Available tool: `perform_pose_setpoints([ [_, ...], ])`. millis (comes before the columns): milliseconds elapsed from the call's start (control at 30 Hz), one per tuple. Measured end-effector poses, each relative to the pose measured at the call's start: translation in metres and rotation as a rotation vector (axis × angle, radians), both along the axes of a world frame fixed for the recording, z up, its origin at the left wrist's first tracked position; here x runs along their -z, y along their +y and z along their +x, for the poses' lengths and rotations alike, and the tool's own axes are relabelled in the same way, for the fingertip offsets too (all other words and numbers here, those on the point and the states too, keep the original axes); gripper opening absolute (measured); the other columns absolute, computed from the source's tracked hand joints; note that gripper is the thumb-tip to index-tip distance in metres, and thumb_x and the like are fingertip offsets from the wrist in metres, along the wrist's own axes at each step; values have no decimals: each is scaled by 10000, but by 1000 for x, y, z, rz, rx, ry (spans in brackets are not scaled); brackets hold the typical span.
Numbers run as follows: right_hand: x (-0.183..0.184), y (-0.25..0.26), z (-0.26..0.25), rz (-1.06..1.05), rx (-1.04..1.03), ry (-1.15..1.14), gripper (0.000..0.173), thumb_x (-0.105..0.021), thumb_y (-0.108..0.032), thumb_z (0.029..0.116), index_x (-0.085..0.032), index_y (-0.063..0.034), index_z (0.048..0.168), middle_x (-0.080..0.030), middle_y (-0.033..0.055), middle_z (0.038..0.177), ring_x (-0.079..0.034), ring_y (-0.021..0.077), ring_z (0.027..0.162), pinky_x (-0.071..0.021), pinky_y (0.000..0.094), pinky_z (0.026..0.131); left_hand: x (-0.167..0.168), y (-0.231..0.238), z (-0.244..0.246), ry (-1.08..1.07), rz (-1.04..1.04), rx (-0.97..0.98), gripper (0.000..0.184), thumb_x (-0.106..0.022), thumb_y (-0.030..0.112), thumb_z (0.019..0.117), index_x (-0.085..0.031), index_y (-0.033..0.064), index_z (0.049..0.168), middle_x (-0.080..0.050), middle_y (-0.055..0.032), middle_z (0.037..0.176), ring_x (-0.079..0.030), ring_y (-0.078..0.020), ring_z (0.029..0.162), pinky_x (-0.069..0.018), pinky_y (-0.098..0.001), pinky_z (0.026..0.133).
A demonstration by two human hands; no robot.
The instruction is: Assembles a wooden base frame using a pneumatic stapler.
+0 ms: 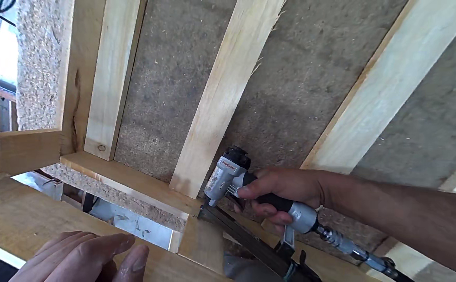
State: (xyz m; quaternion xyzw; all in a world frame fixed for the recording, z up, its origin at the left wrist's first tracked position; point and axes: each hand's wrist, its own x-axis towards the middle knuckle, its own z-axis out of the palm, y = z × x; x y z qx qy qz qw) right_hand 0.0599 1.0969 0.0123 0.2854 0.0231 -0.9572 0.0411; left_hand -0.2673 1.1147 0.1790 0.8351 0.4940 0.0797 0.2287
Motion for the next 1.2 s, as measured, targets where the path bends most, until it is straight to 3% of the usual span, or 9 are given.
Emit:
perform_pose_setpoints([
  [667, -3, -13, 21, 0, -22, -21, 304, -557, -418, 1036, -613, -119, 1054, -519, -28, 588, -613, 79, 468, -616, 287, 516, 1, -1, 2, -13, 25, -20, 439, -506, 434, 1054, -626, 85, 815, -570, -71, 599, -544, -152, 565, -451, -317, 608],
  [967, -9, -21, 29, -11, -16, -50, 311, -531, -418, 1046, -607, -116, 1040, -515, -23, 587, -607, 86, 461, -616, 299, 507, 1, 0, 4, -16, 21, -18, 439, -508, 422, 1056, -623, 80, 806, -570, -73, 595, -539, -153, 559, -445, -313, 599],
  [1100, -7, -24, 34, -11, -42, -72, 356, -552, -466, 1025, -605, -122, 1099, -508, -11, 603, -610, 96, 473, -621, 321, 518, 2, 0, 2, -10, 36, -13, 436, -505, 424, 1054, -627, 83, 811, -573, -70, 605, -543, -148, 564, -445, -309, 593],
  [1200, -7, -25, 33, -20, -32, -66, 330, -522, -442, 1048, -607, -123, 1061, -517, -21, 596, -614, 87, 472, -620, 305, 515, 1, -1, 3, -3, 29, -23, 436, -513, 416, 1051, -621, 80, 796, -568, -72, 601, -539, -149, 562, -446, -309, 594],
])
